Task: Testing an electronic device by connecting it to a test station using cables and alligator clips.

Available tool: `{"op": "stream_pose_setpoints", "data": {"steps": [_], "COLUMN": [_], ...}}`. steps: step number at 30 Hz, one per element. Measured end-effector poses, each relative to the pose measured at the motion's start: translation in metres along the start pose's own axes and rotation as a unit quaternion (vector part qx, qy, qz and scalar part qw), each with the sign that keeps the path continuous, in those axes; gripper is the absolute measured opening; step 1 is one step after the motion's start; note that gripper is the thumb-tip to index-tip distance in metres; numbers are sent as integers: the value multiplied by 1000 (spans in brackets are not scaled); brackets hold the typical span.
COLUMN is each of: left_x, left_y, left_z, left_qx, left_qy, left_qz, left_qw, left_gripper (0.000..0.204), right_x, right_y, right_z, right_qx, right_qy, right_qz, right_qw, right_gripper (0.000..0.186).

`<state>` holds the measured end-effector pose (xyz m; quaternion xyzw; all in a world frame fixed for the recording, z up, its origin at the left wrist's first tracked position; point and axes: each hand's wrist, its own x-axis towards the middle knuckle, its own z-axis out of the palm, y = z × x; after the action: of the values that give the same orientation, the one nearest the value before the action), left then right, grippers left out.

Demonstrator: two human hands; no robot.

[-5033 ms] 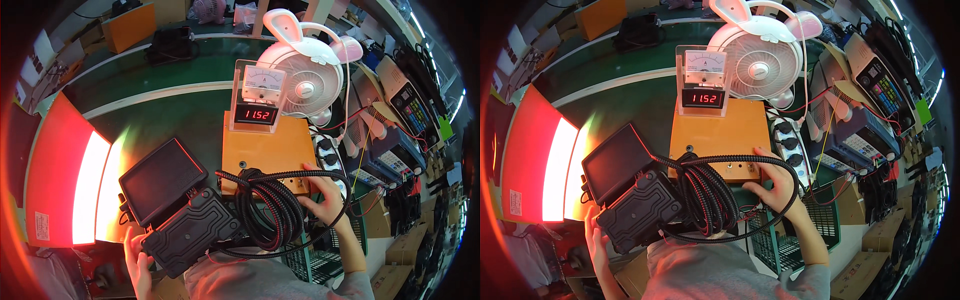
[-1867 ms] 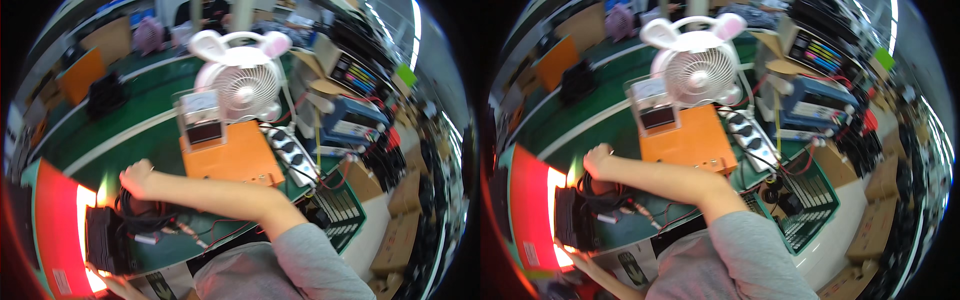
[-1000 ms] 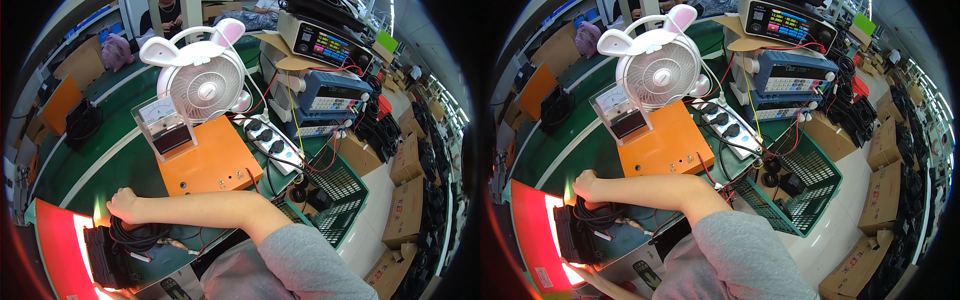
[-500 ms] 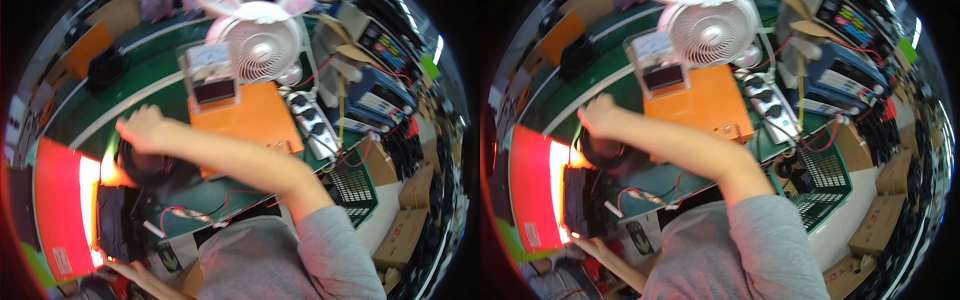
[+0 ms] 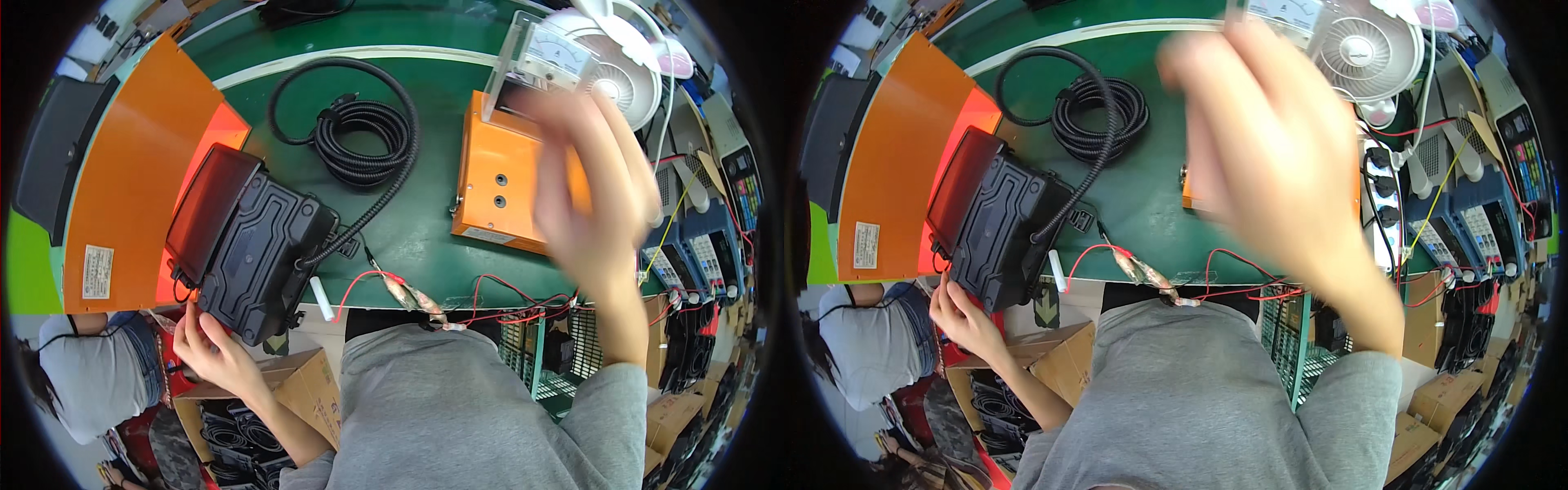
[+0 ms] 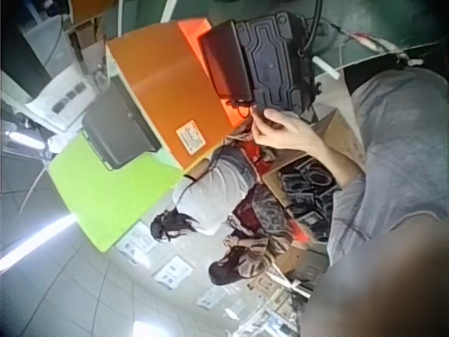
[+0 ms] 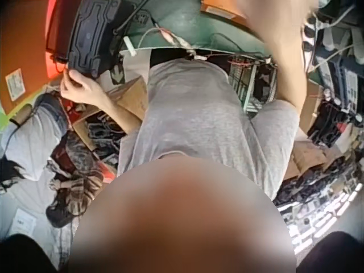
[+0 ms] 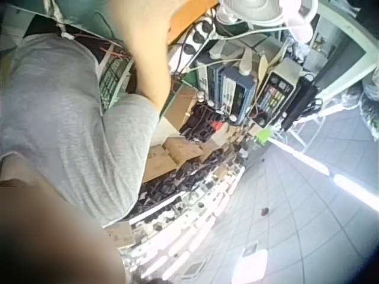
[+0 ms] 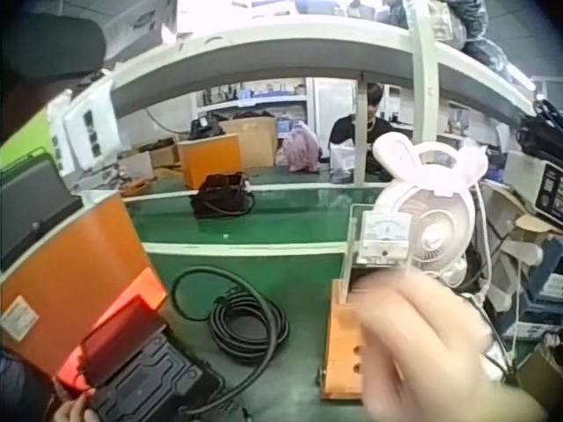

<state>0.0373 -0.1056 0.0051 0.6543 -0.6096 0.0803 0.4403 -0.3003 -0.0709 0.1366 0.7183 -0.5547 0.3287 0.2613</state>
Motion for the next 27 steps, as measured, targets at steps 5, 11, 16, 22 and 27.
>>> {"op": "stream_pose_setpoints", "data": {"steps": [5,11,16,22,27], "left_x": [-39,-21,-15,-13,-14], "left_y": [66,113,107,111,114], "left_z": [-4,42,45,39,44], "left_qx": [-155,-199,-218,-196,-188], "left_qy": [-129,-337,-380,-349,-361], "left_qz": [346,384,426,426,387], "left_qw": [916,836,791,811,828], "left_gripper": [32,26,18,10,33], "right_x": [-90,-114,-119,-120,-115], "right_y": [-61,-74,-70,-57,-53], "right_z": [7,61,57,42,29], "right_qx": [232,195,234,129,269], "right_qy": [-167,-268,-233,-182,-222], "right_qz": [73,157,188,110,203], "right_qw": [956,930,925,968,915], "right_gripper": [18,13,15,13,16]}}
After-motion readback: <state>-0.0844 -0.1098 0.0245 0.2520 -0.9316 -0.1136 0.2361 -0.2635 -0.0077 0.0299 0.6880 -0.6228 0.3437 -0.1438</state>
